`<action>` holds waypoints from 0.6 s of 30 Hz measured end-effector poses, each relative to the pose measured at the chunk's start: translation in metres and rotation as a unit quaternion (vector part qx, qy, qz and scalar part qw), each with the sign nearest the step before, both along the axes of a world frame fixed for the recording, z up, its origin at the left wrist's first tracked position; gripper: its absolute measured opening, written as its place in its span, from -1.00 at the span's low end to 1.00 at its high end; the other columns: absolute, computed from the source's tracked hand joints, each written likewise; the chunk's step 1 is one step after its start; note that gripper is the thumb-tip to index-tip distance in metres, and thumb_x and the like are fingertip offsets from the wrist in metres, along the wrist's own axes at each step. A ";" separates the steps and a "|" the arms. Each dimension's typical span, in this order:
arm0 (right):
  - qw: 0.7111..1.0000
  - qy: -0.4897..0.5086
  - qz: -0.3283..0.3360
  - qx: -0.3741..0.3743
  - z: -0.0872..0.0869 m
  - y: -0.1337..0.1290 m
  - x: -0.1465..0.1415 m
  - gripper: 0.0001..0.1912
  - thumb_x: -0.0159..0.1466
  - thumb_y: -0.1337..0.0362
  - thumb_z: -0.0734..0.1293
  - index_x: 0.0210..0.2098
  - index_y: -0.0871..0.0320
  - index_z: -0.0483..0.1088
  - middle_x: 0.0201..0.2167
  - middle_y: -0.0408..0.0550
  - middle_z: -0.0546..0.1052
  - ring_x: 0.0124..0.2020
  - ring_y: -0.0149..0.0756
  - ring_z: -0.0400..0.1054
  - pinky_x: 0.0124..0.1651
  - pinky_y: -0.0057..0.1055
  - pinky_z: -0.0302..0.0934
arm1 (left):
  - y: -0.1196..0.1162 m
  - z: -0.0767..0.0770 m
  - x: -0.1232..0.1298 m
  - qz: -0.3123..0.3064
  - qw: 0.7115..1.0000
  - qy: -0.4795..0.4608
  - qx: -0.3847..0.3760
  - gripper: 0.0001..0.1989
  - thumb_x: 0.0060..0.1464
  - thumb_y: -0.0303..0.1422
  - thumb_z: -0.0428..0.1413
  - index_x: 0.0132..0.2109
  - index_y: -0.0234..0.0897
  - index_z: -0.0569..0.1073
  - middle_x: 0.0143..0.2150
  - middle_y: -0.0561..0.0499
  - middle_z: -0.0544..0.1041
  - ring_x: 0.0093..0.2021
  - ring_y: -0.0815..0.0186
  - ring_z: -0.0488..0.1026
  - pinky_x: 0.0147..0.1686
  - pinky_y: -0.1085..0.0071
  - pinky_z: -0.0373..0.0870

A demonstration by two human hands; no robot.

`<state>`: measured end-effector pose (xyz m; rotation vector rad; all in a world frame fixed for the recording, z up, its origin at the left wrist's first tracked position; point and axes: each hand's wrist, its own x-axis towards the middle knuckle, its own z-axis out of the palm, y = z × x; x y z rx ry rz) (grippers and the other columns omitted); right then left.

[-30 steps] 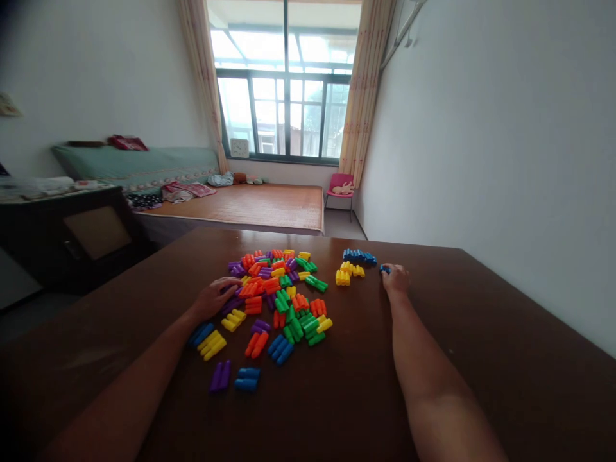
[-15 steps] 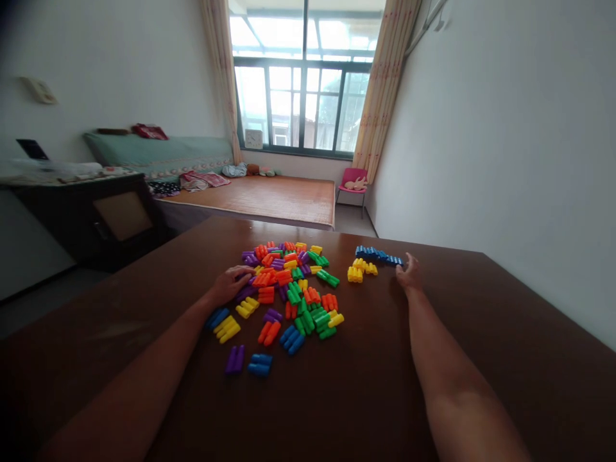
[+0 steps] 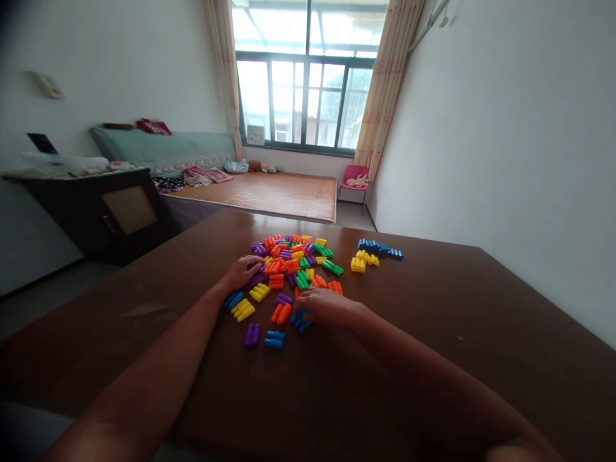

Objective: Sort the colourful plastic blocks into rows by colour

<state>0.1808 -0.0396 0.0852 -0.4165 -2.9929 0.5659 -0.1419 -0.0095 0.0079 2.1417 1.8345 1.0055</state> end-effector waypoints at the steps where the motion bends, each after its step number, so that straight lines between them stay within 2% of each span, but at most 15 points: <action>1: 1.000 -0.025 -0.006 0.007 0.000 -0.002 -0.003 -0.73 0.22 0.35 0.33 -0.08 0.13 0.45 -0.11 0.02 0.52 -0.02 -0.18 0.36 0.06 -0.27 0.22 | 0.000 0.001 0.000 0.000 1.000 -0.002 0.000 -0.67 0.13 -0.18 -0.01 -0.14 -0.21 0.56 -0.06 -0.05 0.57 -0.05 0.19 0.47 0.00 0.29 0.36; 5: 0.998 -0.067 -0.022 -0.002 0.002 0.002 -0.009 -0.67 0.15 0.46 0.35 -0.08 0.13 0.45 -0.12 0.04 0.52 -0.07 -0.18 0.38 -0.02 -0.32 0.25 | -0.002 0.004 0.002 0.003 1.000 -0.011 -0.004 -0.68 0.12 -0.19 -0.01 -0.15 -0.22 0.56 -0.07 -0.05 0.57 -0.06 0.17 0.47 -0.01 0.28 0.36; 8: 0.996 -0.064 -0.013 -0.062 0.006 0.007 -0.011 -0.73 0.13 0.37 0.41 -0.14 0.15 0.47 -0.17 0.01 0.53 -0.20 -0.26 0.40 -0.14 -0.39 0.27 | -0.002 0.004 0.001 0.004 1.000 -0.008 -0.001 -0.67 0.13 -0.18 -0.01 -0.15 -0.20 0.56 -0.09 -0.04 0.57 -0.07 0.18 0.47 -0.01 0.29 0.37; 11: 0.989 -0.005 -0.014 -0.145 0.013 0.020 -0.005 -0.71 0.08 0.21 0.46 -0.22 0.19 0.50 -0.26 -0.05 0.54 -0.28 -0.33 0.39 -0.24 -0.45 0.27 | -0.001 0.001 -0.001 -0.001 1.000 -0.003 0.001 -0.67 0.13 -0.16 -0.02 -0.13 -0.19 0.56 -0.09 -0.03 0.57 -0.06 0.20 0.47 0.01 0.30 0.36; 13: 0.977 0.067 -0.053 -0.195 0.017 0.040 0.007 -0.67 0.04 0.14 0.48 -0.25 0.18 0.51 -0.28 -0.07 0.54 -0.28 -0.33 0.38 -0.24 -0.44 0.27 | 0.000 -0.001 -0.002 -0.005 1.000 -0.005 -0.001 -0.65 0.14 -0.15 -0.03 -0.13 -0.20 0.55 -0.07 -0.04 0.56 -0.05 0.20 0.46 0.03 0.29 0.35; 15: 0.948 0.163 -0.128 -0.243 0.018 0.072 0.028 -0.61 0.00 0.09 0.50 -0.25 0.19 0.49 -0.29 -0.06 0.54 -0.27 -0.30 0.40 -0.23 -0.39 0.29 | 0.000 -0.002 -0.004 -0.006 1.000 -0.010 -0.005 -0.64 0.14 -0.13 -0.03 -0.13 -0.19 0.55 -0.06 -0.04 0.56 -0.04 0.18 0.45 0.05 0.27 0.34; 16: 0.922 0.223 -0.177 -0.262 0.016 0.091 0.044 -0.59 -0.01 0.08 0.50 -0.24 0.19 0.48 -0.30 -0.06 0.54 -0.28 -0.29 0.40 -0.22 -0.36 0.31 | 0.000 -0.001 -0.005 -0.006 1.000 -0.013 -0.008 -0.64 0.14 -0.12 -0.03 -0.13 -0.19 0.55 -0.05 -0.04 0.56 -0.03 0.18 0.45 0.05 0.26 0.34; 18: 0.847 0.357 -0.284 -0.274 0.007 0.133 0.081 -0.54 -0.03 0.06 0.50 -0.22 0.19 0.45 -0.31 -0.05 0.54 -0.31 -0.29 0.42 -0.23 -0.32 0.33 | -0.001 0.000 -0.005 -0.008 1.000 -0.018 -0.011 -0.63 0.13 -0.11 -0.02 -0.13 -0.19 0.55 -0.04 -0.05 0.55 -0.02 0.17 0.45 0.05 0.25 0.34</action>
